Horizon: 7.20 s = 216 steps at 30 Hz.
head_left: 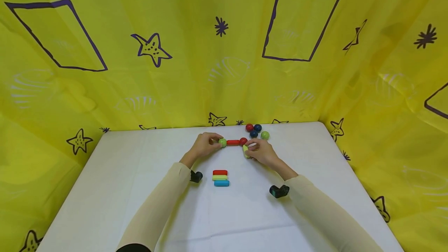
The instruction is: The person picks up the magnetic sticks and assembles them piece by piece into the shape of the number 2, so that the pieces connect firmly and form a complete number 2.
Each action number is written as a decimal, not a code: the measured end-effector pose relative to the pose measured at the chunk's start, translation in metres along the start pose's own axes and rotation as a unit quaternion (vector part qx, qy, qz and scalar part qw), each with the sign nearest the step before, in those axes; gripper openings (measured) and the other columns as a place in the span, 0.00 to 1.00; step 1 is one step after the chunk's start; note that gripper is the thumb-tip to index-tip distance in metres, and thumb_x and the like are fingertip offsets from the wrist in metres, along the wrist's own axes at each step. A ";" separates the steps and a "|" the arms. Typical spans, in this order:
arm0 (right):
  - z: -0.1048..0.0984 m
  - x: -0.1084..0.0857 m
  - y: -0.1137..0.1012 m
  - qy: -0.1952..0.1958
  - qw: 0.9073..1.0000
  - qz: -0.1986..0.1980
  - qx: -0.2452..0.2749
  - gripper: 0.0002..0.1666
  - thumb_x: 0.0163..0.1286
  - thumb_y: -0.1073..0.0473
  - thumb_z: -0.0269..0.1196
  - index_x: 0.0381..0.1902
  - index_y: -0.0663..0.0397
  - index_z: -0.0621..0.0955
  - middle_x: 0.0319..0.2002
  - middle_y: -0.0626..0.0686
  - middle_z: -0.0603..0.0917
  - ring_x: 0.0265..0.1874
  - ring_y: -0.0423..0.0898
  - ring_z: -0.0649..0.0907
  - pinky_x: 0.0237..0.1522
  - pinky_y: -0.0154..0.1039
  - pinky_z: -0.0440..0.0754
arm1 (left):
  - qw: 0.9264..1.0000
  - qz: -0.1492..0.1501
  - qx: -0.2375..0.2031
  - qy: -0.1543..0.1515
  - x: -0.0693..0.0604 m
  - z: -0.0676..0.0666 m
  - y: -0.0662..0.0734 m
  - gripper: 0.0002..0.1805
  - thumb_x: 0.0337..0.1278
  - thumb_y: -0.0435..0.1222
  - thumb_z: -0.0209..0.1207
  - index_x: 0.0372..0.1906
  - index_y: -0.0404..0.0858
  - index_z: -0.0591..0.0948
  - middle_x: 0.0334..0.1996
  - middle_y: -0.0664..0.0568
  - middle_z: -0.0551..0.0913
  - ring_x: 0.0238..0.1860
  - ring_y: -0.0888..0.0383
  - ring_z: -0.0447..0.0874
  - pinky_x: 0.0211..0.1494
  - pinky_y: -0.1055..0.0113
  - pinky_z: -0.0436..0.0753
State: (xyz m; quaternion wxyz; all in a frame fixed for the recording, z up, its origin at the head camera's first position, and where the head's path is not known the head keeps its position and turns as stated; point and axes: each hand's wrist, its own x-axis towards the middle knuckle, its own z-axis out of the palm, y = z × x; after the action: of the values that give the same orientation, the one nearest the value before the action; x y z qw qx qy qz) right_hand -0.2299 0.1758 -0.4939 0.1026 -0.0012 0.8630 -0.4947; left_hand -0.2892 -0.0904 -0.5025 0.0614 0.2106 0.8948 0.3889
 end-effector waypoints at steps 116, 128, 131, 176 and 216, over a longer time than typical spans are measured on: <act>-0.077 0.037 0.037 0.030 0.979 -0.133 -0.148 0.18 0.71 0.68 0.65 0.57 0.58 0.79 0.54 0.68 0.84 0.47 0.63 0.85 0.54 0.58 0.82 | 1.000 -0.015 0.002 0.003 -0.003 -0.001 0.005 0.16 0.64 0.37 0.69 0.55 0.41 0.88 0.48 0.51 0.89 0.43 0.54 0.77 0.50 0.63 0.77; -0.080 0.038 0.037 0.006 0.980 -0.120 -0.161 0.16 0.70 0.65 0.68 0.55 0.57 0.81 0.52 0.66 0.84 0.46 0.61 0.85 0.53 0.57 0.83 | 1.000 -0.021 0.017 -0.005 -0.001 0.000 0.005 0.16 0.64 0.37 0.69 0.55 0.42 0.87 0.48 0.51 0.89 0.43 0.54 0.78 0.51 0.62 0.77; -0.081 0.035 0.037 -0.001 0.981 -0.117 -0.156 0.16 0.69 0.65 0.68 0.54 0.57 0.81 0.52 0.66 0.85 0.47 0.61 0.85 0.52 0.56 0.84 | 1.000 -0.022 0.014 -0.007 -0.001 0.002 0.004 0.15 0.64 0.37 0.69 0.55 0.42 0.87 0.48 0.51 0.88 0.44 0.53 0.78 0.52 0.60 0.78; -0.015 -0.039 0.022 -0.009 0.992 -0.118 -0.049 0.16 0.67 0.61 0.72 0.51 0.50 0.84 0.46 0.56 0.88 0.37 0.49 0.82 0.36 0.39 0.80 | 1.000 -0.011 0.004 0.004 0.001 0.001 0.003 0.16 0.64 0.37 0.69 0.55 0.42 0.88 0.47 0.51 0.89 0.42 0.54 0.77 0.50 0.61 0.77; -0.004 -0.045 0.021 0.008 0.989 -0.122 -0.082 0.17 0.65 0.65 0.73 0.50 0.49 0.82 0.44 0.55 0.87 0.31 0.46 0.78 0.33 0.36 0.77 | 0.991 0.074 0.110 -0.027 0.007 -0.006 0.034 0.27 0.61 0.38 0.71 0.65 0.42 0.81 0.57 0.44 0.85 0.48 0.47 0.82 0.56 0.50 0.79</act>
State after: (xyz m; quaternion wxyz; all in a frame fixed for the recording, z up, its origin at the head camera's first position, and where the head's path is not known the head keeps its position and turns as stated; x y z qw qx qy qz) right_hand -0.1844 0.1945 -0.5018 0.0346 -0.1111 0.8950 -0.4307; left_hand -0.2862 -0.0713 -0.4735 0.0332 0.2919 0.9121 0.2861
